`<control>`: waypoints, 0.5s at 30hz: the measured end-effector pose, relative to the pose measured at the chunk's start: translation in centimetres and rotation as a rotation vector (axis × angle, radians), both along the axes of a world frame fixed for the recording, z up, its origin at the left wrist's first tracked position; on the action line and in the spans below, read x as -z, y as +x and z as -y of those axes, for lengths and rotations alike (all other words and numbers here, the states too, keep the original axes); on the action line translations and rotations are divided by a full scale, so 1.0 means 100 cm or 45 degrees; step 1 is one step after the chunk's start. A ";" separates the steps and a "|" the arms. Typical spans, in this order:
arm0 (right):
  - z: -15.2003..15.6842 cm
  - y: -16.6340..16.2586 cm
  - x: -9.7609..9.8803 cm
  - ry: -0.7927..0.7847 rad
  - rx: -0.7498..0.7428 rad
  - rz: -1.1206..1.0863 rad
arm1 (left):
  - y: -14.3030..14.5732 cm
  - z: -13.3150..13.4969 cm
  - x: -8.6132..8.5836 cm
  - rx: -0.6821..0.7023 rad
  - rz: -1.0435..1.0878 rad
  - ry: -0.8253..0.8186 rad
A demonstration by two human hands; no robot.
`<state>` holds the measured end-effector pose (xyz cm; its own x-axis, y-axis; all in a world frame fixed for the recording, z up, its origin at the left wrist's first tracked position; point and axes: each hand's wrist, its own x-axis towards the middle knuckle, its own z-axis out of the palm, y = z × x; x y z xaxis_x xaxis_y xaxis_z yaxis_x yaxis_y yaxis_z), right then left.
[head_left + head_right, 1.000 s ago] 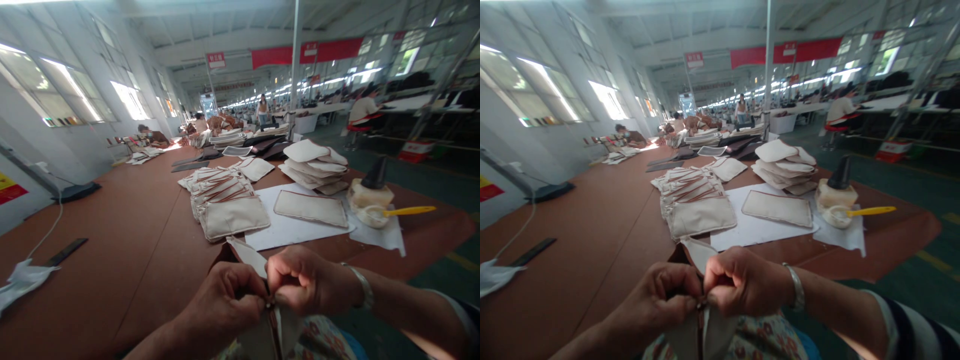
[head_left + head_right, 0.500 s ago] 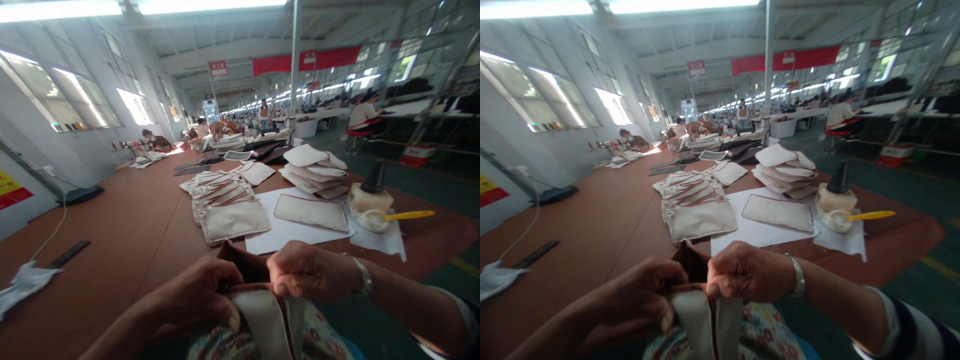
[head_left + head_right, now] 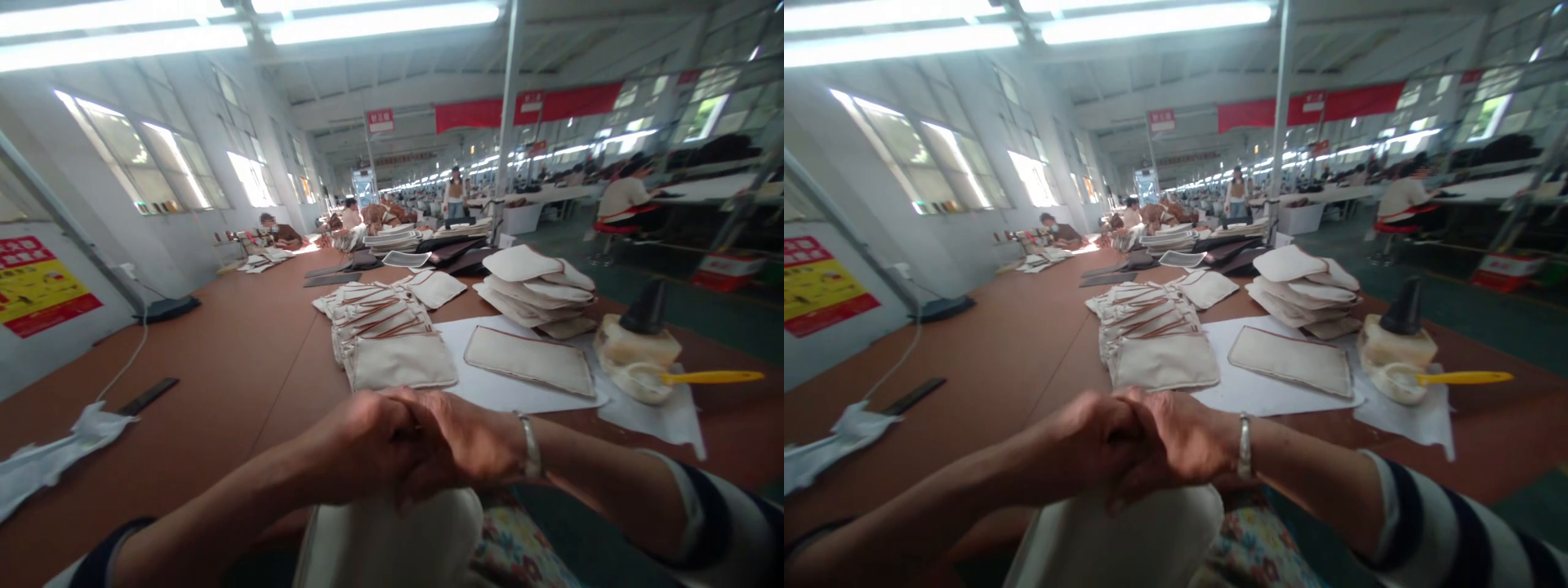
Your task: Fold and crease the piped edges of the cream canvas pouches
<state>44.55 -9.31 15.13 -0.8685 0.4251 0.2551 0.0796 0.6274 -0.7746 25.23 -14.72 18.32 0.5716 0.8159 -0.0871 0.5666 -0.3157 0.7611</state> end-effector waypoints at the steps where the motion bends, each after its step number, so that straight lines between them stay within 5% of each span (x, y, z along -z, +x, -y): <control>1: 0.001 -0.006 0.007 -0.057 -0.031 0.022 | -0.003 -0.005 0.000 -0.021 0.028 -0.116; 8: -0.026 0.012 0.030 -0.161 -0.105 -0.107 | -0.068 -0.029 0.024 0.051 0.099 -0.638; 15: -0.053 0.039 0.032 -0.015 0.012 -0.171 | -0.067 -0.015 0.011 -0.034 0.302 -0.610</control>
